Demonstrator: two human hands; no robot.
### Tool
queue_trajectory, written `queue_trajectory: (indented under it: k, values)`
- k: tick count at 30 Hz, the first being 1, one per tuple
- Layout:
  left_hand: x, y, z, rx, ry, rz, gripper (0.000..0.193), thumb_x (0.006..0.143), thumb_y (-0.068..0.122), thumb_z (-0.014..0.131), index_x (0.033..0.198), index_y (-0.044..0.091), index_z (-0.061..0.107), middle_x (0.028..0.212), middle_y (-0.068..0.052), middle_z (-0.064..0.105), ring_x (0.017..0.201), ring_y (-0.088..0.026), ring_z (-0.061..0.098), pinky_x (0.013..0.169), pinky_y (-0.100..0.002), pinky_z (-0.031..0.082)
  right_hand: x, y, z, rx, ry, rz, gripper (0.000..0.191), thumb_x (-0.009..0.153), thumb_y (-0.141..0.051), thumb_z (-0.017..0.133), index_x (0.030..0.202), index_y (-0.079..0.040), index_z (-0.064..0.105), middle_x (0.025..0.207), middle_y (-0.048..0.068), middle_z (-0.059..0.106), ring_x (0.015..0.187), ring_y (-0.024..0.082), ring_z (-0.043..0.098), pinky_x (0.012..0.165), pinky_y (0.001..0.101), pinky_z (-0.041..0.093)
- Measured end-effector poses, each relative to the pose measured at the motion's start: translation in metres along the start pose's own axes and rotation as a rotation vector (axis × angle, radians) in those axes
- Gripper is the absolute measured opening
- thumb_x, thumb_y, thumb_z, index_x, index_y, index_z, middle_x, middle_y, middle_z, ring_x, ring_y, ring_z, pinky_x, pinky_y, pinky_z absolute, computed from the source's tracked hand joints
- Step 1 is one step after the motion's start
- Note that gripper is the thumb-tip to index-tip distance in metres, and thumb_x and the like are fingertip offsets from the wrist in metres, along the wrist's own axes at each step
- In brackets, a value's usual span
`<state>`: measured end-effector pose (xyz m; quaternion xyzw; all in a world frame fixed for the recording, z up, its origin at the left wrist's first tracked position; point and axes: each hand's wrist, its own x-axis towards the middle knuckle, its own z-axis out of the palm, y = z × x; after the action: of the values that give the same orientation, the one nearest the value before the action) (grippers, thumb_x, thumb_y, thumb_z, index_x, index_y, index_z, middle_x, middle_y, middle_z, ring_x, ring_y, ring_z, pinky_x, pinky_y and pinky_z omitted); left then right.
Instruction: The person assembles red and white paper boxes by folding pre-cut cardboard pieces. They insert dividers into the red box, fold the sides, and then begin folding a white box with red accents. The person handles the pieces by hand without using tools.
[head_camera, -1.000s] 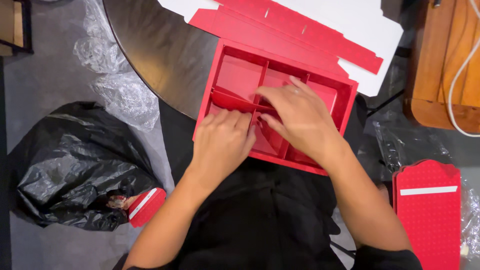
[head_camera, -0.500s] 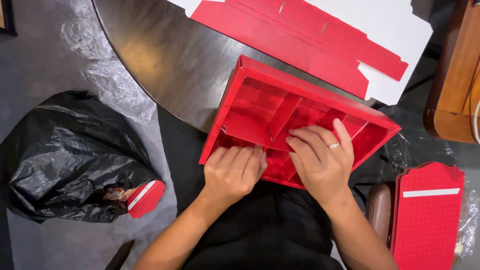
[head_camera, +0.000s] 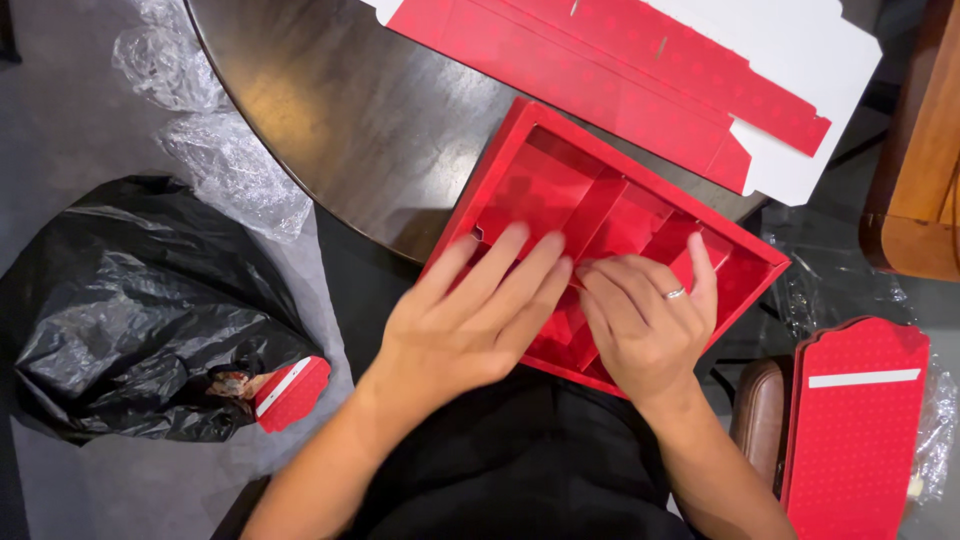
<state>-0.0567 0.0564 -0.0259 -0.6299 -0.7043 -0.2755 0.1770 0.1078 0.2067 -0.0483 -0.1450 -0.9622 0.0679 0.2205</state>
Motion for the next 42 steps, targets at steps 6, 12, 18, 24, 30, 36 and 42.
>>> queue_trajectory:
  k: [6, 12, 18, 24, 30, 36, 42]
  values:
    - [0.023, -0.021, 0.019, -0.061, -0.163, 0.051, 0.008, 0.090, 0.017, 0.068, 0.095, 0.011, 0.069, 0.098, -0.006, 0.065, 0.116, -0.026, 0.065, 0.120, -0.061, 0.037, 0.008, -0.001, -0.003, 0.035, -0.037, 0.044, 0.015, 0.085, -0.013, 0.086, 0.097, -0.011, 0.077, 0.096, 0.001, 0.074, 0.093, 0.021, 0.069, 0.122, 0.0563, 0.034]
    - [0.017, -0.021, 0.031, -0.055, -0.189, 0.012, 0.006, 0.089, 0.018, 0.070, 0.092, 0.013, 0.067, 0.086, -0.003, 0.059, 0.100, -0.024, 0.063, 0.118, -0.067, 0.036, 0.014, -0.001, -0.004, 0.017, -0.078, 0.065, 0.013, 0.086, -0.012, 0.086, 0.095, -0.010, 0.076, 0.091, 0.001, 0.072, 0.086, 0.021, 0.068, 0.120, 0.0523, 0.037]
    - [0.013, -0.018, 0.033, -0.041, -0.169, -0.021, 0.006, 0.091, 0.017, 0.070, 0.095, 0.013, 0.068, 0.087, -0.003, 0.058, 0.100, -0.023, 0.063, 0.118, -0.070, 0.035, 0.013, -0.004, -0.005, 0.055, -0.099, 0.113, 0.013, 0.086, -0.008, 0.083, 0.096, -0.009, 0.075, 0.093, 0.002, 0.073, 0.085, 0.022, 0.069, 0.119, 0.0478, 0.040]
    - [0.012, -0.016, 0.034, -0.009, -0.174, -0.029, 0.005, 0.093, 0.017, 0.069, 0.095, 0.013, 0.068, 0.086, -0.003, 0.057, 0.098, -0.024, 0.062, 0.119, -0.070, 0.033, 0.014, -0.006, -0.005, 0.074, -0.107, 0.139, 0.012, 0.087, -0.007, 0.082, 0.096, -0.008, 0.075, 0.092, 0.002, 0.073, 0.082, 0.023, 0.068, 0.119, 0.0477, 0.041]
    - [0.011, -0.017, 0.037, 0.017, -0.251, -0.021, 0.005, 0.091, 0.017, 0.068, 0.087, 0.014, 0.066, 0.083, -0.003, 0.058, 0.098, -0.025, 0.062, 0.119, -0.071, 0.031, 0.020, -0.008, -0.007, 0.046, -0.129, 0.091, 0.009, 0.089, -0.010, 0.081, 0.096, -0.009, 0.075, 0.090, 0.002, 0.071, 0.082, 0.023, 0.067, 0.118, 0.0494, 0.040]
    - [0.014, -0.017, 0.034, 0.024, -0.266, -0.024, 0.011, 0.090, 0.017, 0.066, 0.099, 0.012, 0.069, 0.109, -0.010, 0.062, 0.118, -0.030, 0.060, 0.121, -0.065, 0.033, 0.028, -0.005, -0.009, 0.018, -0.205, 0.087, 0.010, 0.090, -0.017, 0.080, 0.094, -0.009, 0.076, 0.085, 0.005, 0.068, 0.082, 0.026, 0.066, 0.117, 0.0508, 0.041]
    - [0.009, -0.032, 0.000, -0.282, -0.170, -0.271, 0.050, 0.085, 0.007, 0.071, 0.134, 0.007, 0.062, 0.137, -0.015, 0.057, 0.135, -0.037, 0.052, 0.118, -0.053, 0.038, 0.032, -0.005, -0.019, 0.068, -0.184, 0.066, 0.025, 0.086, -0.022, 0.082, 0.106, -0.008, 0.076, 0.096, 0.005, 0.070, 0.094, 0.027, 0.066, 0.116, 0.0552, 0.039]
